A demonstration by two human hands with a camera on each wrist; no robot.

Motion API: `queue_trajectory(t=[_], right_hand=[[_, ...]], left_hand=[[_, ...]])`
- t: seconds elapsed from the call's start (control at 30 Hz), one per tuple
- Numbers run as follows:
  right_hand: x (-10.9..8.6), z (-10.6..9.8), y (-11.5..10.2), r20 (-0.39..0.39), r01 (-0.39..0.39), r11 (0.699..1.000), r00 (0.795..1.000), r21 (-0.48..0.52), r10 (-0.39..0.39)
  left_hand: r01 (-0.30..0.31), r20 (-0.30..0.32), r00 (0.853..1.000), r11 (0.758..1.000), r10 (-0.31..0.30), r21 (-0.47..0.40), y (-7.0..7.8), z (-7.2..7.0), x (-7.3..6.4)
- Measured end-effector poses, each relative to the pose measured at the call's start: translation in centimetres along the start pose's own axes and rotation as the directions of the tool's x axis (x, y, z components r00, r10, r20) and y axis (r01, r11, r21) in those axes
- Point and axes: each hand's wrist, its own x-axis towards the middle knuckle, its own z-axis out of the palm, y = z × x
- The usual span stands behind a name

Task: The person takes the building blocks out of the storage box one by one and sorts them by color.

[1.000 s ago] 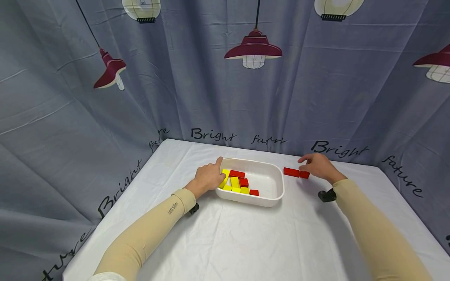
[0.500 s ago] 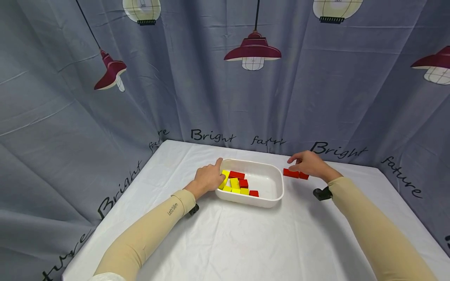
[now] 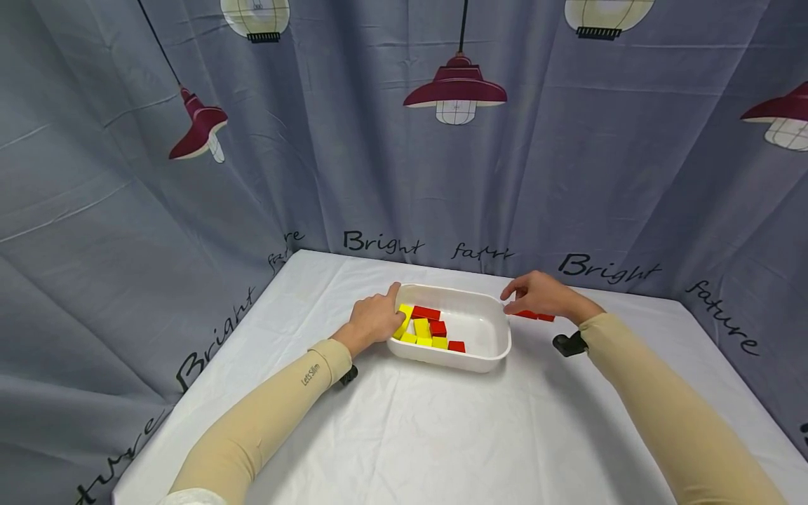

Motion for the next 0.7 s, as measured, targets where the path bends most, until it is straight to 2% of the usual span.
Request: queue_trajectory(t=[0.33,0.47,0.7], right_hand=[[0.4,0.3,-1.5,0.104,0.053,0.999,0.993,0.001,-0.052],[0.6,0.6,-2.1,0.138,0.051,0.999,0.989,0.003,-0.051],[0.8,1.3,-2.7,0.191,0.057,0.996,0.979,0.069,-0.069]], left_hand=[[0.003,0.001,1.0,1.0,-0.003,-0.005,0.1,-0.1,0.0],[0.007,0.002,1.0,1.0,-0.007,-0.001,0.1,-0.1,0.0],[0.01,0.002,1.0,1.0,-0.01,-0.009,0.1,0.0,-0.1]])
